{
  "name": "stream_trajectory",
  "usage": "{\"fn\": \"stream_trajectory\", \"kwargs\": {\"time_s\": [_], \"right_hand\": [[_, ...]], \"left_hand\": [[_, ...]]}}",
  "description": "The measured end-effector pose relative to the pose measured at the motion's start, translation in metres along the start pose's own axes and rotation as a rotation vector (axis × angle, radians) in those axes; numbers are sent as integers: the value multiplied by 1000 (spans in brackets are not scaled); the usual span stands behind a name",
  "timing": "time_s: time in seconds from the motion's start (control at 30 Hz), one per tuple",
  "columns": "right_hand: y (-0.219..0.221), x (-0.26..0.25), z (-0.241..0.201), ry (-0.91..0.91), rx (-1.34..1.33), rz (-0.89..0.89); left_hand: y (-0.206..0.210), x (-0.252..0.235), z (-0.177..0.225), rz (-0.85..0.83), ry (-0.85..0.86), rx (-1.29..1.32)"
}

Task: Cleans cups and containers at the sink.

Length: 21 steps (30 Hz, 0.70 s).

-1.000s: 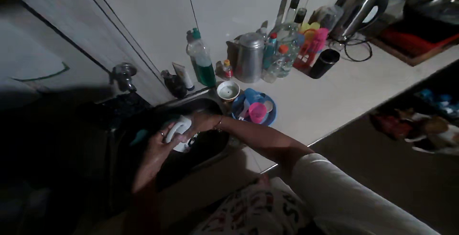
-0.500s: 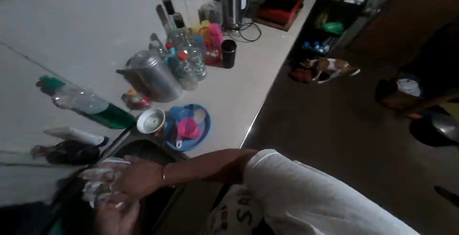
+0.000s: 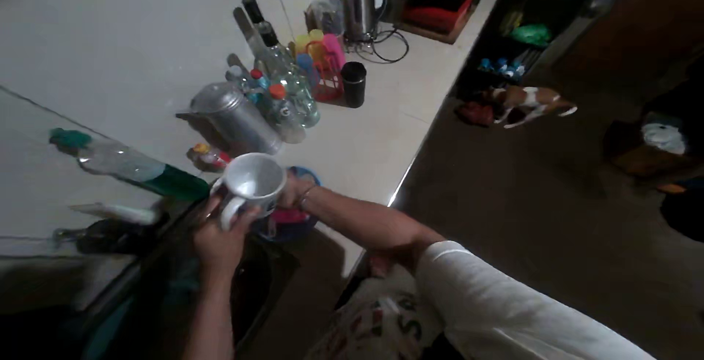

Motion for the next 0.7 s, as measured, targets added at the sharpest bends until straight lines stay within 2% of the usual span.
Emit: {"fn": "stream_trajectory", "kwargs": {"time_s": [0.07,0.13,0.17,0.3,0.43,0.57,0.7], "right_hand": [[-34,-15,-8,26,-183,74],[-70,-29,-24,-2,-110,200],[-87,-34,-32,-34,-10,243],[-159,-48,-86,-149,489,440],[-229,-54,-167,-268,1047,608],[-279,-73,-223,-184,1270,715],[-297,-95,-246,-37,1459,692]], "left_hand": [[15,-29,9,-326,-84,-137],[38,-50,5,-506,-163,-172],[53,-58,0,-545,-190,-151],[109,-88,-17,-543,-259,51],[157,-121,-31,-649,-242,15],[199,-137,-59,-762,-244,-42],[226,-136,-78,-805,-266,-96]]}}
Point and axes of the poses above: each hand's wrist, its own x-axis away from the middle knuckle, its own y-axis out of the palm, z = x × y, the point moved 6 cm from there along -x, towards the middle knuckle, and after that the axes turned 5 degrees about y, right-handed, at the moved point
